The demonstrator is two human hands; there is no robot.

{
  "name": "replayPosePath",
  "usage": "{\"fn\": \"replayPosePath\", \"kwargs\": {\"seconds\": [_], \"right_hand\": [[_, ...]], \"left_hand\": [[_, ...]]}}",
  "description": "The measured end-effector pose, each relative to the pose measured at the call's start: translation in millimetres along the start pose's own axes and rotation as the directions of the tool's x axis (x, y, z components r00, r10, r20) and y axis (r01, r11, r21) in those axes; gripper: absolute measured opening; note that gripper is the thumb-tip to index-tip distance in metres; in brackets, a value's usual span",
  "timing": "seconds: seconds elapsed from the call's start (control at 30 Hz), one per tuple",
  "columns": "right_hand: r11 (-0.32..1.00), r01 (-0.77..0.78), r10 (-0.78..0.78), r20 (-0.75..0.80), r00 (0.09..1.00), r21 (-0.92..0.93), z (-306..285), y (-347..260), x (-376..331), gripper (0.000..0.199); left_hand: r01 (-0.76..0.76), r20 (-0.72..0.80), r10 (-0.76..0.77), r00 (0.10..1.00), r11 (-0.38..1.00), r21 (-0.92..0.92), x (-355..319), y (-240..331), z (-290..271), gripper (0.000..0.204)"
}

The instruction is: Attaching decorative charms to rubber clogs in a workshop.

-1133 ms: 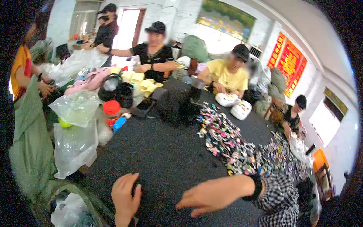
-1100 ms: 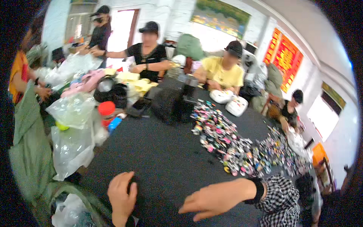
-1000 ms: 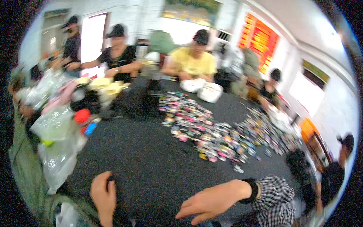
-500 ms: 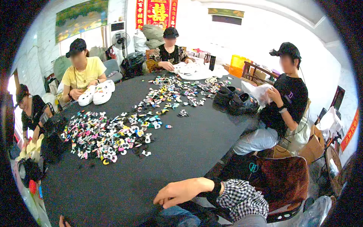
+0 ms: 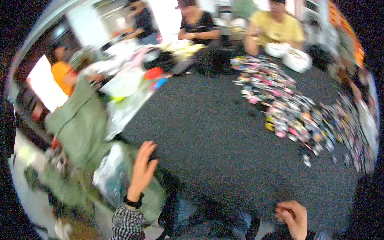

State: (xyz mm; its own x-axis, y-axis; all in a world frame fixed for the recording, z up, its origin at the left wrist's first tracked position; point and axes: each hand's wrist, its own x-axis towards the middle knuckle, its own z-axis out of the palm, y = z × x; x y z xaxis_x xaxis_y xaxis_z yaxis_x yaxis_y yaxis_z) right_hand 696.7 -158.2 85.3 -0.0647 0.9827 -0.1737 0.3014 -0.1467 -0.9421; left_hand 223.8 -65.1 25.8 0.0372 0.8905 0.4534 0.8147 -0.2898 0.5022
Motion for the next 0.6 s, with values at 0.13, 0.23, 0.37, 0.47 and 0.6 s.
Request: {"fn": "replayPosePath", "kwargs": {"seconds": [0.13,0.23,0.37,0.47,0.6], "right_hand": [[0.994,-0.071,0.071,0.003,0.997,-0.088,30.7,-20.3,14.6,0.023],[0.976,0.145,-0.151,-0.025,0.988,-0.164,65.0,-34.0,12.9,0.019],[0.841,0.386,-0.337,0.191,0.922,-0.378,90.0,-53.9,16.1,0.02],[0.805,0.476,-0.401,0.266,0.877,-0.355,97.2,-59.3,24.5,0.019],[0.844,0.426,-0.369,0.223,0.902,-0.327,96.7,-61.2,35.6,0.018]], "left_hand": [[0.187,-0.007,-0.187,0.982,0.982,0.036,-53.0,-11.5,-35.6,0.052],[0.323,-0.093,-0.314,0.945,0.941,0.103,-94.0,-29.5,-55.7,0.052],[0.49,-0.409,-0.369,0.835,0.836,0.246,-119.3,-63.9,-84.1,0.053],[0.513,-0.456,-0.359,0.815,0.812,0.278,-139.4,-120.9,-106.8,0.053],[0.631,-0.455,-0.471,0.756,0.71,0.314,-144.4,-166.6,-119.3,0.055]]}}
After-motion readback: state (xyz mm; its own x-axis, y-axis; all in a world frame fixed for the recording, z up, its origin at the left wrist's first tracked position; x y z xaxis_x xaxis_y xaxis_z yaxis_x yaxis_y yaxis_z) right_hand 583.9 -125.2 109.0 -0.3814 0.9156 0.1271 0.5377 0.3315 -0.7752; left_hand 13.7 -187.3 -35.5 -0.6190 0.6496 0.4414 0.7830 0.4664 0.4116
